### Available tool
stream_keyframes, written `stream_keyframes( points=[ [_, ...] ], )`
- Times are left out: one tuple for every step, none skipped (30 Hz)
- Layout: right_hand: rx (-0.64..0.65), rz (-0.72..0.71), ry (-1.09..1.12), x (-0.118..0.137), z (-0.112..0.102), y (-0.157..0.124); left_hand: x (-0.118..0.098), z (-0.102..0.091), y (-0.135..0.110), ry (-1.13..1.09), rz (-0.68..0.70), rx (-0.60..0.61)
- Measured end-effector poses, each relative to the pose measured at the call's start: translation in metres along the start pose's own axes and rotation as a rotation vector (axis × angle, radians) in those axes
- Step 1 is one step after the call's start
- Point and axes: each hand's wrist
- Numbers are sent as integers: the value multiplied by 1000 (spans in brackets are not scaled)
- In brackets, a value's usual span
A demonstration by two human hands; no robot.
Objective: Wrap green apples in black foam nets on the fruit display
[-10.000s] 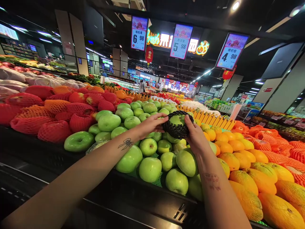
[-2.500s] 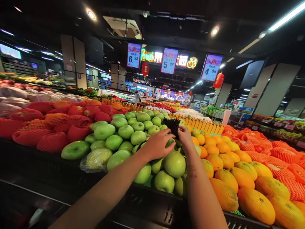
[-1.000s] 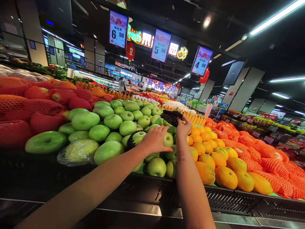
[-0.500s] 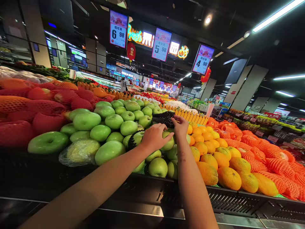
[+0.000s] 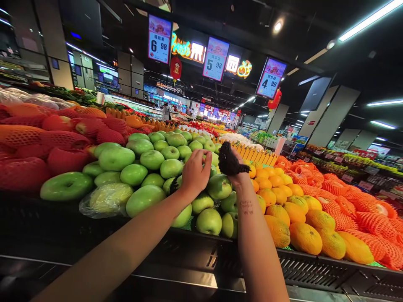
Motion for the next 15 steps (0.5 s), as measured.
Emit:
stream_keyframes(
  points=[
    [27, 13, 5, 1, 0, -1, 0, 0, 0, -10, 16, 51],
    [61, 25, 7, 2, -1, -1, -1, -1, 0, -27, 34, 102],
    [94, 31, 3, 3, -1, -2, -1, -1, -1, -49, 52, 146],
    [123, 34, 2, 3, -2, -2, -2, -1, -1, -77, 70, 171],
    [144, 38, 5, 3, -2, -2, -2, -1, -2, -112, 88, 180],
    [159, 43, 10, 2, -3, -2, -3, -1, -2, -157, 102, 176],
    [167, 48, 16, 2, -3, -2, -3, -2, -2, -211, 112, 167],
    [166, 50, 19, 1, -2, -1, -3, -2, -2, -272, 117, 160],
    [154, 45, 17, 1, -2, -1, -4, -2, -1, -338, 112, 159],
    [140, 36, 5, 2, -1, -1, -4, -2, 0, -402, 94, 164],
    [126, 27, -15, 3, 0, -2, -5, -2, 2, -458, 68, 176],
    [116, 20, -42, 5, 2, -2, -5, -2, 3, -507, 43, 191],
    [106, 17, -70, 7, 3, -4, -5, -2, 5, -555, 21, 209],
    [91, 14, -102, 9, 4, -5, -5, -2, 6, -612, -1, 226],
    [71, 12, -125, 12, 5, -6, -5, -1, 7, -680, -25, 239]
  ],
)
Point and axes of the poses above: each hand's wrist, its own y-axis towards the middle knuckle, its own z-axis out of the palm, x = y × z, and after that the axes turned 9 degrees about -y, right-handed
